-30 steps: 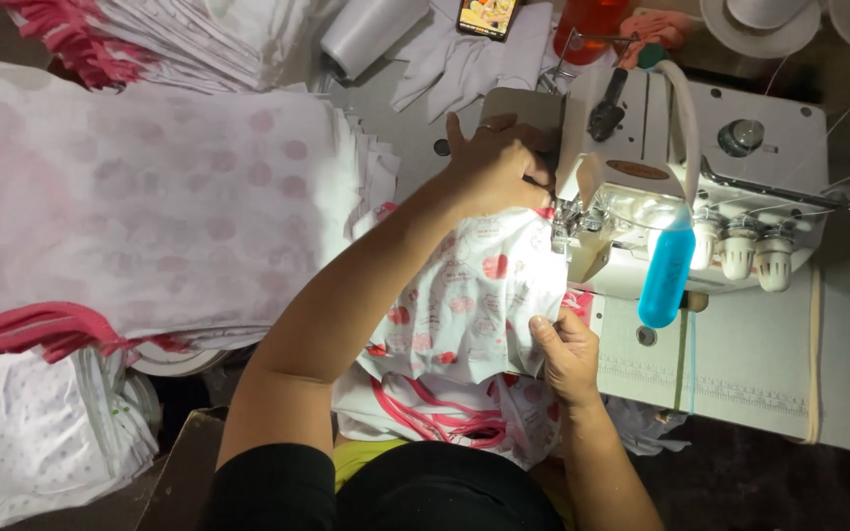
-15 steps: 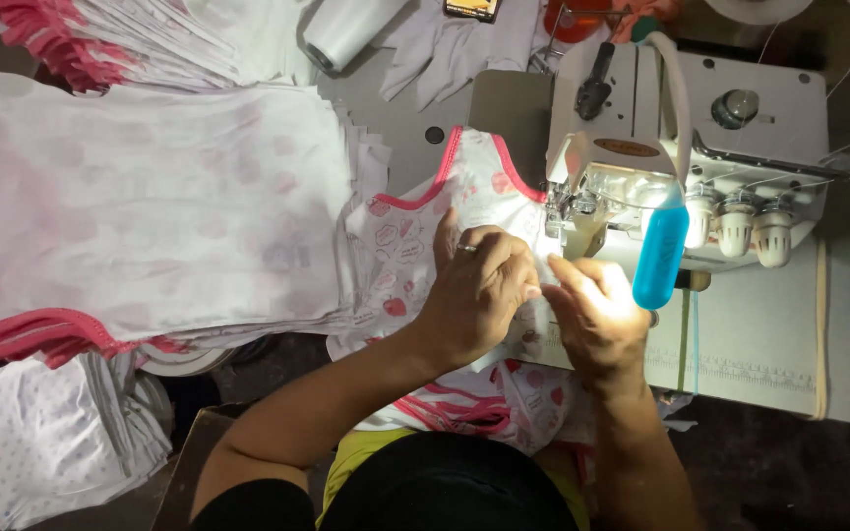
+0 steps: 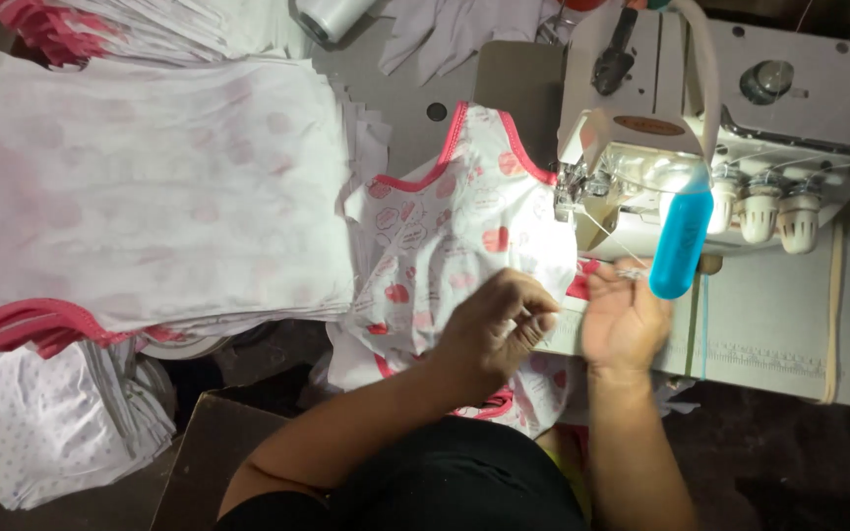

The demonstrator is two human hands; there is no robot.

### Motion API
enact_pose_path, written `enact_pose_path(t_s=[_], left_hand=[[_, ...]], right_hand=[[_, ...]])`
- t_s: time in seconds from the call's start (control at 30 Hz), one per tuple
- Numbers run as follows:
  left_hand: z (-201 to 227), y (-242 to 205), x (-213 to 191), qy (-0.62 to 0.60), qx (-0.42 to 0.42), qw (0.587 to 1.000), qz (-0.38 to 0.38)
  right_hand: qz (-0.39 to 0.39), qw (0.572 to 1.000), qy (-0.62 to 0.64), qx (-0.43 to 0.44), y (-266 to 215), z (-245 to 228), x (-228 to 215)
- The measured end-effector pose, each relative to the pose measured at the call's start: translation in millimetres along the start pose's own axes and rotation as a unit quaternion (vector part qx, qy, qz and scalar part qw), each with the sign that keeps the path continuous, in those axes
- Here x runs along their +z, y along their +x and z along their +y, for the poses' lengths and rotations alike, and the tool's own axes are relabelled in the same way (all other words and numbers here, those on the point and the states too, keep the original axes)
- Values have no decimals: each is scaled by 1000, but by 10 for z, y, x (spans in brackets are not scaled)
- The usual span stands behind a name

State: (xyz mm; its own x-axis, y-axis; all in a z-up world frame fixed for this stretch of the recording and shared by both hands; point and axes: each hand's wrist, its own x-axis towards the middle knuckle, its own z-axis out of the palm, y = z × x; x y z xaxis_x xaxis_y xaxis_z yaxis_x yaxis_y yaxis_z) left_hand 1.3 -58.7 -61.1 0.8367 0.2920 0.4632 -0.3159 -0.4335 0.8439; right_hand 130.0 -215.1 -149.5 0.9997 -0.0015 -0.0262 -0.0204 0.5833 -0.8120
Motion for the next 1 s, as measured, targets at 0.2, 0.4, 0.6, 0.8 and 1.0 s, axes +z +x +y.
enact_pose_path(t_s=[0.2, 0.4, 0.6, 0.8, 1.0], left_hand=[[-207, -320, 347, -114, -211, 971, -19], [-448, -485, 217, 28, -139, 990, -9], [-664, -473, -162, -36, -174, 983, -39], [-425, -496, -421, 80, 37, 992, 95], [-15, -532, -119, 151, 231, 958, 74]], right_hand=[[-179, 966, -29, 183, -640, 36, 82], [-137, 963, -170, 160, -815, 204, -117], [-141, 972, -63, 179, -867, 267, -221], [-216, 943, -237, 88, -1016, -96, -118], [-324, 916, -228, -62, -1135, -339, -199]])
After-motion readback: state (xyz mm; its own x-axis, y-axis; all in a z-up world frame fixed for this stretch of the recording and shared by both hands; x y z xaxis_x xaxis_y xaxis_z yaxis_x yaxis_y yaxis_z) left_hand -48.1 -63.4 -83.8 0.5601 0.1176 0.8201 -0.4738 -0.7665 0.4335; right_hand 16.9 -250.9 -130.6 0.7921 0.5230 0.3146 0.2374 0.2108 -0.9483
